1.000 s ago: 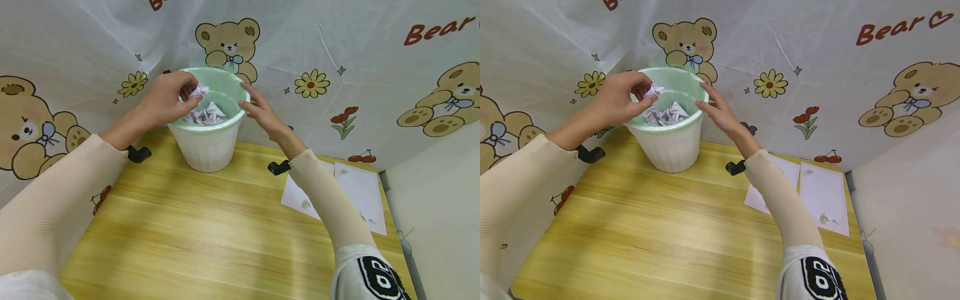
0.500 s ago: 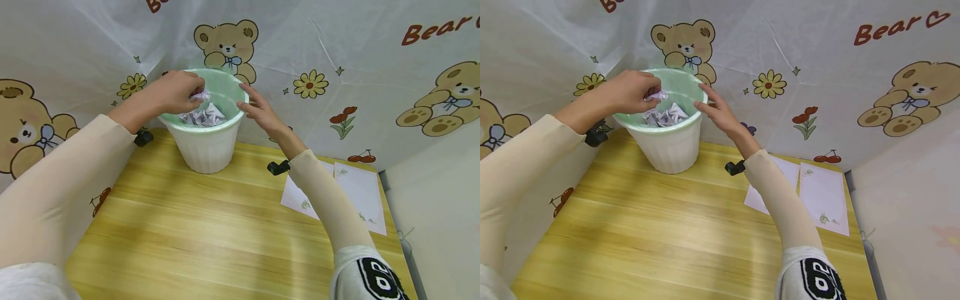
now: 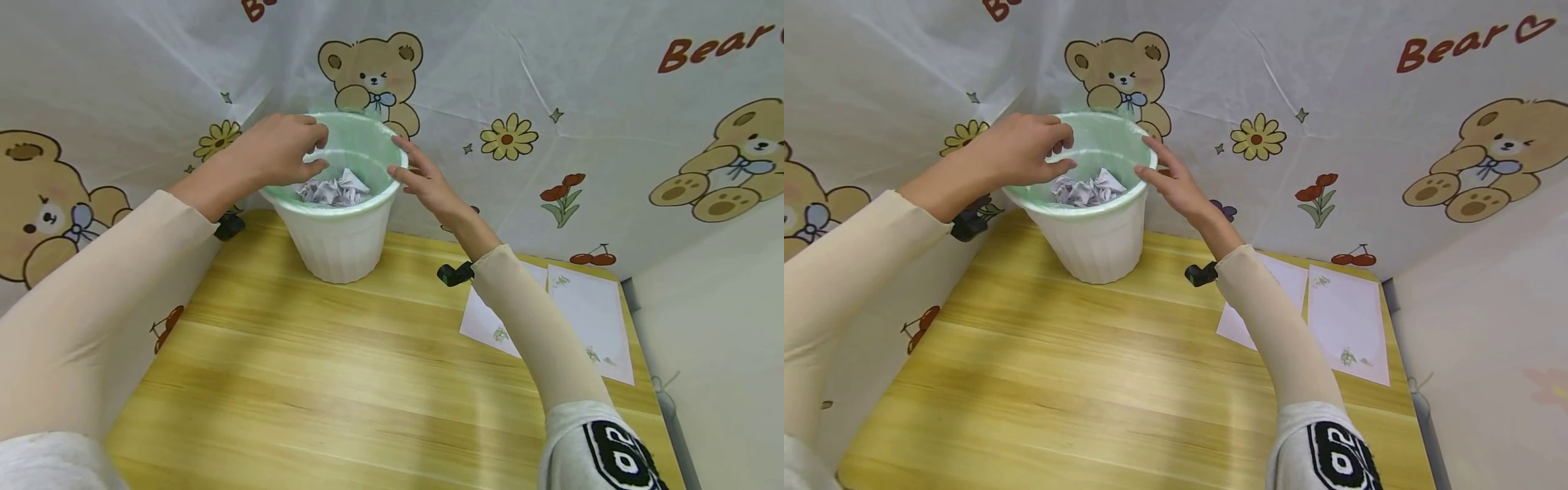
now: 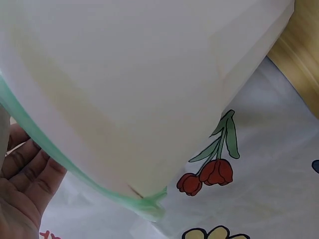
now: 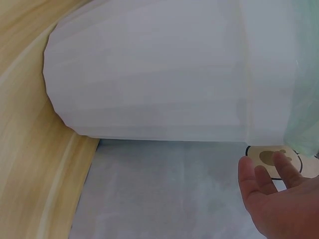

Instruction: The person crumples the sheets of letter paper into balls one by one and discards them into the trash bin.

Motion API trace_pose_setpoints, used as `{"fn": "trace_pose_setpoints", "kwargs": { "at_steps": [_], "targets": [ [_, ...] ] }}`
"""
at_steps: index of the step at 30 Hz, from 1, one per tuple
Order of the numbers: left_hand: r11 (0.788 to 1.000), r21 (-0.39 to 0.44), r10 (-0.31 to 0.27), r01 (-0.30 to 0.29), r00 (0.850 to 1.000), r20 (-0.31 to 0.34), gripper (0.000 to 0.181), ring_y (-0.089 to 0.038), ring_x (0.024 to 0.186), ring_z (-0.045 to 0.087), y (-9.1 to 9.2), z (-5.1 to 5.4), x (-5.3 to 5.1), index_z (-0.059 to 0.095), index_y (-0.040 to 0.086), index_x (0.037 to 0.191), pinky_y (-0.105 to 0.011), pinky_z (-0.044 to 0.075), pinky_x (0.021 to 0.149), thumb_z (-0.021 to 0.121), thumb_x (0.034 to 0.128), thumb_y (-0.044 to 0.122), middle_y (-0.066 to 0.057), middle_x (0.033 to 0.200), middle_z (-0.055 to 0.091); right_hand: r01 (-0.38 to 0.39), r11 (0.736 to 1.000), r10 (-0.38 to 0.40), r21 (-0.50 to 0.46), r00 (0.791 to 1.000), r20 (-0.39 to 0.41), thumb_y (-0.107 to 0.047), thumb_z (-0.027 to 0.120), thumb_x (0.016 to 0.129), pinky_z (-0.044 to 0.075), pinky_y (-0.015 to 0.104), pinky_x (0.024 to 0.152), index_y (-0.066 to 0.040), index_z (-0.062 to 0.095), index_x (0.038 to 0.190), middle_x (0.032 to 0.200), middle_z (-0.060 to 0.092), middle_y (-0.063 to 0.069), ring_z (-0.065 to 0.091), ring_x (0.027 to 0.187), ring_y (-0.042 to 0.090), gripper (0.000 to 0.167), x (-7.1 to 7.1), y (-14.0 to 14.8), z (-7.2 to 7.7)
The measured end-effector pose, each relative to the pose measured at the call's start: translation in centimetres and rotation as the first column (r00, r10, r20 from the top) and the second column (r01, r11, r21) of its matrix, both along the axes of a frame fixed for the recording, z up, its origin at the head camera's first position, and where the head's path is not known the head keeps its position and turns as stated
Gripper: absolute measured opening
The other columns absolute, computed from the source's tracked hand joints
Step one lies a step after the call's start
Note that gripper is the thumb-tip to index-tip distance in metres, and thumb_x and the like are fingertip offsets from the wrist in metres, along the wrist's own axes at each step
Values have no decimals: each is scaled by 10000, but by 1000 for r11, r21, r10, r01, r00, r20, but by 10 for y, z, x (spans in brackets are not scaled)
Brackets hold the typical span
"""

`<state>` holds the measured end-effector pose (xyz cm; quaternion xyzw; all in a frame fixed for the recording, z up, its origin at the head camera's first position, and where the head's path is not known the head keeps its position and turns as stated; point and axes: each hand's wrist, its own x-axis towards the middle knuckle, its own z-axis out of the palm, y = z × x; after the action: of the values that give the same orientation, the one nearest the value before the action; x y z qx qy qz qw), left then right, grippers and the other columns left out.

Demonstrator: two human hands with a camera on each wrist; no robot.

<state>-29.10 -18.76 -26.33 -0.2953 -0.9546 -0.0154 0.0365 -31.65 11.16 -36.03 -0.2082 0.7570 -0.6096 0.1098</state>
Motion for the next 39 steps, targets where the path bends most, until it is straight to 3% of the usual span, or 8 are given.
{"fn": "trace_pose_setpoints", "kwargs": {
  "at_steps": [10,16,21,24,27,30,35,39],
  "targets": [
    [1000,6,-4,4,1000,3,300,-374,930,681,-1,-7,5,646,35,1195,-531,559,824,664,1045,294,-171,1121,696,10,1000,-10,19,1000,2,-324,591,1067,377,602,1263,-359,301,1701,1713,382,132,451,1544,309,698,-1,2,0],
    [999,38,-12,13,1000,-27,334,-375,923,697,-8,-15,8,664,40,1193,-529,564,832,673,1040,337,-168,1094,723,10,999,-9,47,1000,-1,-346,607,1071,381,594,1258,-339,363,1676,1680,428,126,468,1520,301,652,-1,5,2],
    [989,148,1,7,999,-50,343,-369,964,710,-15,-17,15,675,22,1195,-539,574,875,681,1051,334,-193,1087,742,18,999,-17,44,999,-31,-315,601,1099,422,568,1240,-307,428,1650,1656,477,124,507,1499,309,578,-1,14,2],
    [967,255,34,-19,998,-57,329,-339,965,701,-19,-16,23,679,17,1198,-513,568,901,685,1057,315,-184,1072,742,35,999,-34,30,999,-41,-297,609,1102,455,552,1226,-272,449,1641,1624,517,137,535,1473,312,563,3,24,3],
    [919,393,76,-42,995,-71,299,-302,946,692,-20,-16,33,692,24,1180,-467,568,895,691,1054,295,-157,1046,737,62,998,-61,24,997,-44,-288,618,1102,489,515,1206,-229,446,1644,1601,546,158,556,1454,291,572,8,37,0],
    [848,528,112,-36,987,-112,267,-239,941,699,-21,-21,44,709,32,1155,-371,581,885,709,1044,275,-119,1040,740,98,995,-97,30,994,-42,-293,639,1095,547,409,1132,-208,454,1639,1566,586,161,607,1389,223,581,14,55,-6],
    [689,721,143,68,963,-227,205,-77,930,682,-24,-37,63,745,17,1123,-149,549,865,765,997,178,-102,1038,762,155,986,-153,59,988,-37,-281,688,1072,566,235,995,-170,519,1589,1495,635,160,667,1243,99,555,29,93,-21],
    [558,817,181,145,939,-291,193,16,892,641,-25,-48,80,763,-7,1109,-106,506,773,772,956,111,-145,987,769,201,975,-198,95,979,-41,-273,711,1061,532,180,1007,-162,580,1534,1396,681,33,652,1228,69,503,41,126,-37]
  ]
}}
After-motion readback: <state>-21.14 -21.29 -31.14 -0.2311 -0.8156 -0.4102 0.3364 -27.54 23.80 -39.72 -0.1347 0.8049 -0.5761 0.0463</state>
